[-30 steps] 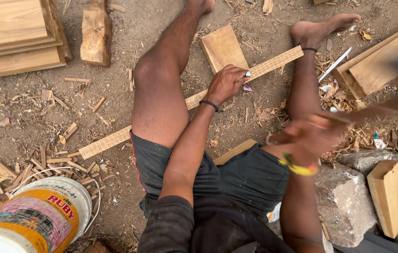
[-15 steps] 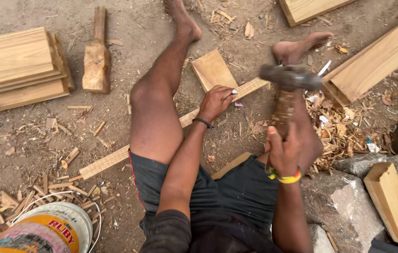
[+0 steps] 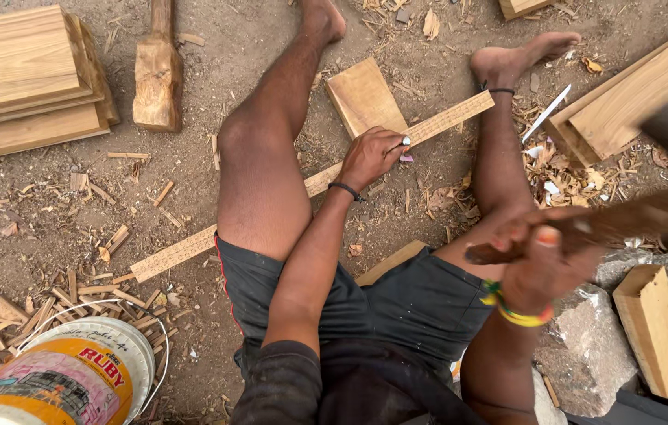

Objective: The person sits on the ground and uses a hammer to drive nails into small wooden planks. They repeatedly position the nail, strike it with the hammer, and adjust the wood as needed. The person also moves a larger plank aside to access the work area.

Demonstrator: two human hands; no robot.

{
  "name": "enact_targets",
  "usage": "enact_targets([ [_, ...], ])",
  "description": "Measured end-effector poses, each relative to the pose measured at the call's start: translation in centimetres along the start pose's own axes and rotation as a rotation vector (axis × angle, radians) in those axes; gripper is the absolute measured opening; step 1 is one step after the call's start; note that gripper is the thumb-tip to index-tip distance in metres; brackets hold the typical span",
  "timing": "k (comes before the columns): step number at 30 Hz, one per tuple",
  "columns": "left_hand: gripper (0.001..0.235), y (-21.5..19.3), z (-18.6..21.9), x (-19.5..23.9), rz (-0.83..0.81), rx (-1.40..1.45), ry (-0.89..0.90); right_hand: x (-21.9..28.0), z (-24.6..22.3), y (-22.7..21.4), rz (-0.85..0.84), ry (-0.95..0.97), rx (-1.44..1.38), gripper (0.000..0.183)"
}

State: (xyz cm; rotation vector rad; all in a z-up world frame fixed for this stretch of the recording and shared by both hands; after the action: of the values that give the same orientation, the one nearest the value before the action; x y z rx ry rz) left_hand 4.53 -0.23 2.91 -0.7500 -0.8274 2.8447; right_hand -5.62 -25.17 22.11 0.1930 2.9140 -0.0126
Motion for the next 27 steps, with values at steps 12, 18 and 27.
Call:
enact_targets([
  [12,0.01,0.5,-0.7,1.0,0.035,-0.004,-0.145,0.6,5.2,3.3,-0.245,0.228,0.704,0.017],
  [18,0.016,-2.4,-1.0,1.1,0.138,-0.006,-0.071,0.1,3.2,3.6,-0.166,0.346,0.043,0.017],
  [27,0.019,-1.8,-1.2,0.9,0.09,-0.023,-0.12,-1.8,-3.6,2.4,-0.15,-0.042,-0.279,0.02],
])
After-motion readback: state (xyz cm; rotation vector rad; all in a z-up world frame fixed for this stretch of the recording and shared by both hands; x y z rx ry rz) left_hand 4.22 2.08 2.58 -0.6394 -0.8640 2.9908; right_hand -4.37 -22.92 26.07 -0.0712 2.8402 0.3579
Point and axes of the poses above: each hand's wrist, its own x-axis away from the middle knuckle, its own y-axis out of the palm, z = x × y, the point moved 5 cm from there along -x, towards the middle knuckle, and after that the axes turned 13 degrees about y, right-handed, at the moved point
